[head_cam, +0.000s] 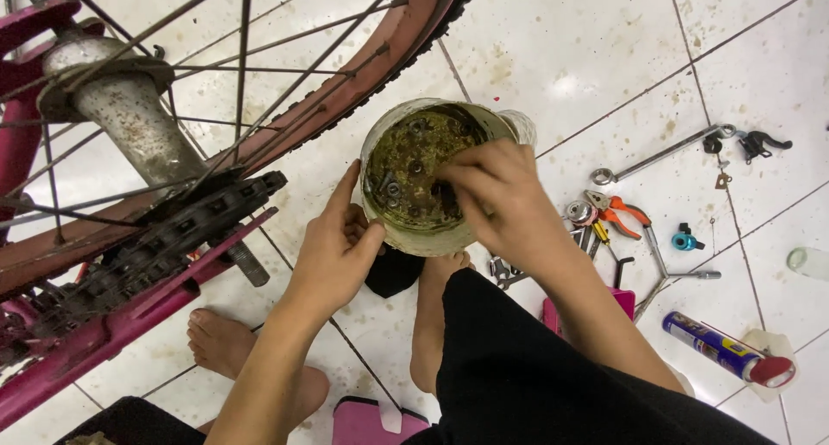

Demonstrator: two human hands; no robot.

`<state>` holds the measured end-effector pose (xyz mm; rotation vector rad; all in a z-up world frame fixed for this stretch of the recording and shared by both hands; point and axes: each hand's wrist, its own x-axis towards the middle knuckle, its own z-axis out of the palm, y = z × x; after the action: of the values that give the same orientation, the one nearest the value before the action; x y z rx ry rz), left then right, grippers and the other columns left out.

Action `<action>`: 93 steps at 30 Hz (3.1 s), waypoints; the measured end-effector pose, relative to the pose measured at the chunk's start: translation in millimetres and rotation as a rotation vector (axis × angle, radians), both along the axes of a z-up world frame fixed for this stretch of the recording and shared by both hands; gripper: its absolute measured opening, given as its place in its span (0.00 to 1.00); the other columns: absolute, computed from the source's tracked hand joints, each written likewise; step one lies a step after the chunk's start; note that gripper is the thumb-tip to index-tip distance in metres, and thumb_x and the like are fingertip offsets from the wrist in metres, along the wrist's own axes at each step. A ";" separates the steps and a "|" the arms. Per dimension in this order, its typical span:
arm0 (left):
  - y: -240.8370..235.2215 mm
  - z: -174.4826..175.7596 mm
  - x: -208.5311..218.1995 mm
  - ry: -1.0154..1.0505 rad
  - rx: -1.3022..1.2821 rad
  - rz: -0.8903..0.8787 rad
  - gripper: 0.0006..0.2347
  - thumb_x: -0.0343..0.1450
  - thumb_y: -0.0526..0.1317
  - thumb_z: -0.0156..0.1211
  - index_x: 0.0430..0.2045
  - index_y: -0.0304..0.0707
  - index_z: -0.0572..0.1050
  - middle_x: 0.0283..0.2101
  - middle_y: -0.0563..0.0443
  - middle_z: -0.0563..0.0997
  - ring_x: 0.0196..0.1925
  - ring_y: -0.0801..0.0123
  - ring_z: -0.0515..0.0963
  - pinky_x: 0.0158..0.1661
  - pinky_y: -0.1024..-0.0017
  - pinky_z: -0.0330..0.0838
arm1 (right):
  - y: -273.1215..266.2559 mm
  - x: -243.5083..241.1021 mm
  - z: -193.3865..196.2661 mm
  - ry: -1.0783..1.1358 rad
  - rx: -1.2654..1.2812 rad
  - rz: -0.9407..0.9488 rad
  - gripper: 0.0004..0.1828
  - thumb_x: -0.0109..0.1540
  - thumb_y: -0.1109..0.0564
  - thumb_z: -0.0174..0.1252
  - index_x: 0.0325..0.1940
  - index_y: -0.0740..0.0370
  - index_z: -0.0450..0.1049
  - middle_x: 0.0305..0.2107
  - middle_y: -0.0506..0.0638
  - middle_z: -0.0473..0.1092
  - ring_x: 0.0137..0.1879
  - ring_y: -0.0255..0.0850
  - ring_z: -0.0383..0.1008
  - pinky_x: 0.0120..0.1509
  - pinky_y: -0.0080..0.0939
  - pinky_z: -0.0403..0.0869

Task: The person sits on the floor and works on the rear wheel and chain of a pink bicycle. They use their hands to manipulate the chain and gears, then dip a small metal part into a container of grease before applying it to the bicycle's drivetrain.

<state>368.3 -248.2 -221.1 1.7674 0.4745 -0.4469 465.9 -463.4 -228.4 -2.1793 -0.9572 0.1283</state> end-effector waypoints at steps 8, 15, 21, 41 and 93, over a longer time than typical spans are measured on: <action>0.9 -2.4 0.7 0.024 -0.015 0.047 0.32 0.68 0.33 0.50 0.71 0.21 0.53 0.30 0.31 0.79 0.30 0.50 0.84 0.29 0.63 0.75 | -37.8 12.0 17.6 -0.082 0.236 -0.336 0.18 0.63 0.82 0.52 0.49 0.72 0.80 0.35 0.58 0.75 0.41 0.52 0.75 0.47 0.46 0.72; 2.6 -1.3 2.1 0.050 -0.003 0.063 0.32 0.67 0.33 0.51 0.71 0.23 0.54 0.30 0.32 0.79 0.30 0.50 0.84 0.29 0.63 0.74 | -47.6 14.9 8.3 0.026 0.269 -0.409 0.15 0.65 0.80 0.52 0.51 0.73 0.78 0.35 0.59 0.76 0.39 0.49 0.76 0.43 0.42 0.70; 0.0 -0.6 -0.4 0.029 0.002 0.062 0.32 0.68 0.32 0.51 0.71 0.23 0.54 0.29 0.31 0.79 0.29 0.49 0.84 0.28 0.63 0.74 | -43.4 12.9 5.8 0.087 0.325 -0.391 0.14 0.65 0.80 0.50 0.49 0.75 0.77 0.34 0.62 0.76 0.38 0.50 0.78 0.43 0.45 0.74; -6.4 10.4 4.1 0.015 0.035 0.026 0.33 0.67 0.33 0.53 0.70 0.22 0.55 0.28 0.33 0.79 0.28 0.49 0.84 0.25 0.62 0.74 | -26.7 -1.3 9.8 -0.056 -0.001 -0.360 0.13 0.62 0.68 0.63 0.47 0.52 0.80 0.35 0.41 0.78 0.45 0.40 0.79 0.57 0.45 0.60; -3.6 19.0 11.1 0.062 -0.019 -0.017 0.33 0.67 0.34 0.51 0.71 0.21 0.53 0.31 0.29 0.78 0.30 0.48 0.86 0.31 0.55 0.80 | -11.7 7.7 29.6 -0.089 -0.235 0.006 0.07 0.61 0.58 0.66 0.43 0.55 0.82 0.38 0.51 0.77 0.52 0.51 0.72 0.58 0.55 0.61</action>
<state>379.4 -251.7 -202.1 1.7449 0.4974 -0.5180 473.7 -475.1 -198.8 -2.4145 -1.0434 0.1544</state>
